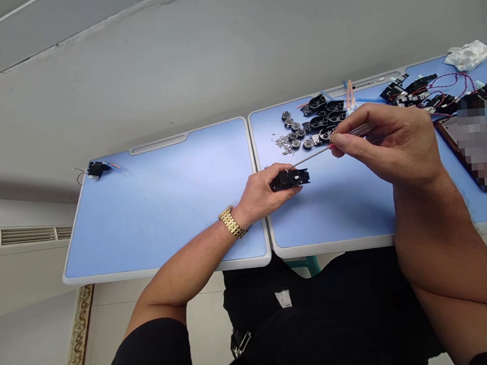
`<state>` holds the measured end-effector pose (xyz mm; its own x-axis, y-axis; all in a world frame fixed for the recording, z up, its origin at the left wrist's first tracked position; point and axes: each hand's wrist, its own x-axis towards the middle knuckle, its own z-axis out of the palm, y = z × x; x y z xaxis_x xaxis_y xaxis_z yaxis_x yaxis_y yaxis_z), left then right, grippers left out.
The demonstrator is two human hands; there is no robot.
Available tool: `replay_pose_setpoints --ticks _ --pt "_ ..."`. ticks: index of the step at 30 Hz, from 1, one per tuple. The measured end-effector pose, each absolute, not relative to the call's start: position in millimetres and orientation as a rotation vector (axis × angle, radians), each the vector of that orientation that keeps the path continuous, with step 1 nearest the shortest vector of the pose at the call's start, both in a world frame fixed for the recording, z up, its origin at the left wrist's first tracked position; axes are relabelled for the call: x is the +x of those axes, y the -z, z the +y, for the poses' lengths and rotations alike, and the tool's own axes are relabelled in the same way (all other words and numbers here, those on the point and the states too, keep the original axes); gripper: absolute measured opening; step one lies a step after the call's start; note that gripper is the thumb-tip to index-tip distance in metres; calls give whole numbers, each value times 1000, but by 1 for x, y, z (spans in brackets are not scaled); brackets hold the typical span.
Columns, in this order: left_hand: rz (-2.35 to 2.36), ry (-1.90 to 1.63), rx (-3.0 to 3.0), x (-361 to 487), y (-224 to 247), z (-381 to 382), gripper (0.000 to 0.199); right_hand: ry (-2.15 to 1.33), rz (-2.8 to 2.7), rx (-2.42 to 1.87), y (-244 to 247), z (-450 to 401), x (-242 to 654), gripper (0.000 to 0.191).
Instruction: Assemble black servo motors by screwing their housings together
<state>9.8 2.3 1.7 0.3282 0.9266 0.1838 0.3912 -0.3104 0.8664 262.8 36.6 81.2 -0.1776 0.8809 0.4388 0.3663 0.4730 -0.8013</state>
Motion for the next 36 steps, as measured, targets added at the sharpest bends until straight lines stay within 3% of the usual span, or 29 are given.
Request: replay_pose_setpoints --ticks 36 --pt "1051 -1069 1958 10 4 2 30 -626 -1832 -1076 -79 36 269 13"
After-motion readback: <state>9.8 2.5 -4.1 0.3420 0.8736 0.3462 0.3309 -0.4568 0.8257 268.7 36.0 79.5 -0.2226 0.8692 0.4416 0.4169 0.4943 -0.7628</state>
